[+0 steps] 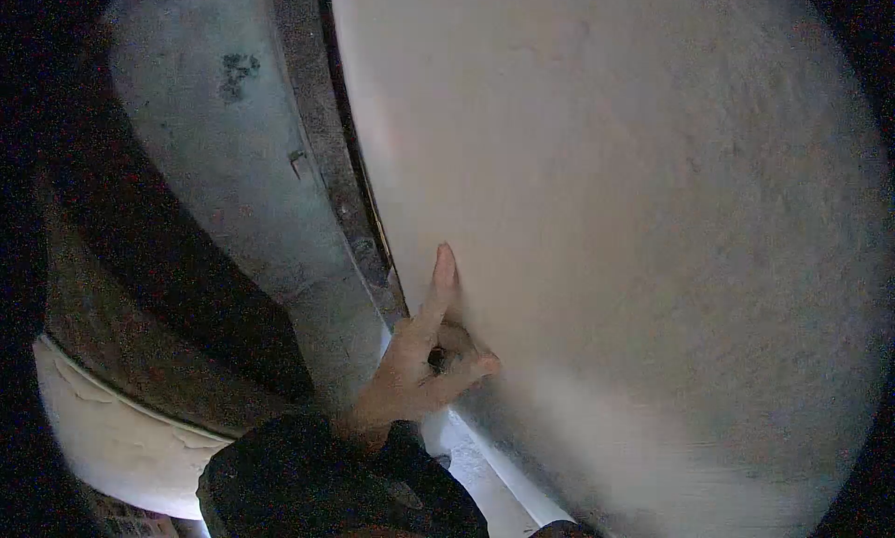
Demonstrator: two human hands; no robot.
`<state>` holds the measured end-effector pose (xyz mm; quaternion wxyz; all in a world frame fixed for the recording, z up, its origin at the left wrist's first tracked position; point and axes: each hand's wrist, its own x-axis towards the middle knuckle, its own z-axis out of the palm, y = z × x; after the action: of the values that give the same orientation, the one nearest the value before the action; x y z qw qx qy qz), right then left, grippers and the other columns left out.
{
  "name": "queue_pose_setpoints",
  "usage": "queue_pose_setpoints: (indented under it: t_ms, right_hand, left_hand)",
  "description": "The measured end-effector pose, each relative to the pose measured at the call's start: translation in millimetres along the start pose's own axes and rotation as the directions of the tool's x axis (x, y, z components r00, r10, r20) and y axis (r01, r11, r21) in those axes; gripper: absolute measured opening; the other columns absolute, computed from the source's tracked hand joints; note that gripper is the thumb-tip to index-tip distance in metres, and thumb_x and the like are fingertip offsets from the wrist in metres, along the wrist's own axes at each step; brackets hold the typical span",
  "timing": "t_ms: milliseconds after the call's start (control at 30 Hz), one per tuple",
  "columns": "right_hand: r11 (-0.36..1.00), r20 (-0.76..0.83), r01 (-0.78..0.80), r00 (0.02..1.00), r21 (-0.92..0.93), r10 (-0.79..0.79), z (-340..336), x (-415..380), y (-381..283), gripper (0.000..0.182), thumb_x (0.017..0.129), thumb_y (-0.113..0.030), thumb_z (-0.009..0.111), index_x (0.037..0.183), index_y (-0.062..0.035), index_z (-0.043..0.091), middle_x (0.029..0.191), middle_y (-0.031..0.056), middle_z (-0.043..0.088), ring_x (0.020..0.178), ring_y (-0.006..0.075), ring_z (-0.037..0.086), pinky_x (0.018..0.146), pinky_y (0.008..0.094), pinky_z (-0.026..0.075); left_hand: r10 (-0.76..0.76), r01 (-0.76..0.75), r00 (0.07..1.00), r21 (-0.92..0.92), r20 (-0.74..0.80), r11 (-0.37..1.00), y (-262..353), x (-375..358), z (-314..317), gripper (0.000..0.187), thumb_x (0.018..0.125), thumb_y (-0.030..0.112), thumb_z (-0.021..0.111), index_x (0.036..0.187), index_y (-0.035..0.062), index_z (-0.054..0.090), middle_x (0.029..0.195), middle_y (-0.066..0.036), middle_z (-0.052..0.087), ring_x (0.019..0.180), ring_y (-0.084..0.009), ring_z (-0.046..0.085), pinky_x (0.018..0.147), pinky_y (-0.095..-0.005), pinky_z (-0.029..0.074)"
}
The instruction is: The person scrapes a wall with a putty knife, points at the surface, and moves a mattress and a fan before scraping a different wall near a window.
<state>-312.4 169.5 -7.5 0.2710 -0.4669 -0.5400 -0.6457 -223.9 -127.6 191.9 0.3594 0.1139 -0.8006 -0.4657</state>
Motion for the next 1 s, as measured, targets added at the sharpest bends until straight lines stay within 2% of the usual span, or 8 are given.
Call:
queue_pose_setpoints:
  t_ms: [133, 200, 367, 433, 500, 600, 700, 1000]
  right_hand:
    - [0.993, -0.063, -0.016, 0.998, 0.113, 0.023, 11, -4, 5, 0.042, 0.093, -0.018, 0.052, 0.128, 0.0033, 0.047, 0.121, 0.0253, 0.057, 0.109, 0.0362, 0.057, 0.094, 0.0444, 0.047]
    - [0.982, -0.087, -0.028, 0.995, 0.186, 0.045, 9, -8, 3, 0.04, 0.094, -0.017, 0.05, 0.128, 0.0039, 0.048, 0.122, 0.0259, 0.055, 0.111, 0.0376, 0.056, 0.094, 0.0453, 0.047]
    - [0.93, -0.144, -0.069, 0.981, 0.36, 0.128, -4, -6, -2, 0.036, 0.097, -0.015, 0.044, 0.125, 0.0054, 0.051, 0.125, 0.0274, 0.052, 0.114, 0.041, 0.053, 0.094, 0.0473, 0.047]
    - [0.962, -0.184, -0.065, 0.976, 0.264, 0.116, -4, 20, 0, 0.035, 0.096, -0.016, 0.046, 0.124, 0.0049, 0.053, 0.124, 0.0269, 0.054, 0.113, 0.0405, 0.054, 0.093, 0.0469, 0.048]
    - [0.778, -0.187, -0.119, 0.938, 0.616, 0.291, 5, 17, -2, 0.034, 0.092, -0.013, 0.055, 0.12, 0.0052, 0.056, 0.118, 0.028, 0.057, 0.108, 0.0411, 0.058, 0.09, 0.0457, 0.05]
    - [0.935, -0.342, -0.029, 0.926, 0.353, 0.158, 14, 11, 0, 0.042, 0.086, -0.011, 0.065, 0.123, 0.006, 0.052, 0.115, 0.0297, 0.058, 0.104, 0.0418, 0.059, 0.089, 0.0465, 0.051]
    - [0.922, -0.3, -0.038, 0.94, 0.386, 0.165, 10, 12, -2, 0.044, 0.087, -0.013, 0.063, 0.125, 0.006, 0.049, 0.116, 0.0301, 0.057, 0.105, 0.043, 0.058, 0.089, 0.0468, 0.05]
    - [0.852, -0.078, -0.124, 0.979, 0.508, 0.189, -2, 25, -2, 0.053, 0.091, -0.017, 0.057, 0.135, 0.0057, 0.037, 0.121, 0.0324, 0.053, 0.11, 0.0474, 0.054, 0.091, 0.0483, 0.048]
  left_hand:
    - [0.038, -0.04, 0.999, -0.066, -0.03, 0.997, -3, 7, -6, 0.09, 0.085, 0.017, 0.068, 0.149, 0.0056, 0.006, 0.074, -0.012, 0.059, 0.063, -0.0154, 0.059, 0.066, -0.0295, 0.049]
    - [0.069, -0.069, 0.998, 0.055, 0.002, 0.996, -5, 8, -10, 0.102, 0.081, 0.014, 0.072, 0.145, -0.0048, -0.006, 0.073, -0.014, 0.067, 0.063, -0.0177, 0.065, 0.063, -0.0285, 0.05]
    - [0.002, -0.001, 0.998, -0.007, 0.057, 1.0, -3, 7, -19, 0.103, 0.08, 0.014, 0.072, 0.146, -0.0016, -0.006, 0.075, -0.015, 0.067, 0.067, -0.018, 0.065, 0.066, -0.0287, 0.05]
    - [0.019, -0.019, 0.998, 0.004, 0.062, 1.0, 9, 13, -5, 0.104, 0.08, 0.015, 0.072, 0.146, -0.0006, -0.006, 0.075, -0.015, 0.067, 0.067, -0.018, 0.065, 0.066, -0.0288, 0.05]
    - [-0.015, 0.018, 0.999, -0.062, 0.041, 0.998, 11, 12, -5, 0.103, 0.08, 0.014, 0.072, 0.146, -0.0007, -0.006, 0.077, -0.014, 0.067, 0.068, -0.0182, 0.065, 0.068, -0.0287, 0.05]
    - [0.057, -0.056, 0.998, -0.036, 0.025, 0.998, 13, 14, -4, 0.103, 0.08, 0.014, 0.073, 0.146, -0.002, -0.006, 0.078, -0.014, 0.067, 0.068, -0.0187, 0.065, 0.068, -0.0291, 0.05]
    - [-0.019, 0.018, 0.999, 0.014, 0.049, 1.0, 11, 16, -6, 0.104, 0.08, 0.016, 0.073, 0.145, -0.0035, -0.006, 0.077, -0.015, 0.067, 0.069, -0.0192, 0.066, 0.068, -0.0295, 0.05]
    - [0.035, -0.035, 0.999, -0.052, -0.003, 0.998, 18, 17, 2, 0.091, 0.084, 0.017, 0.069, 0.149, 0.004, 0.006, 0.07, -0.01, 0.062, 0.064, -0.0168, 0.063, 0.069, -0.0301, 0.05]
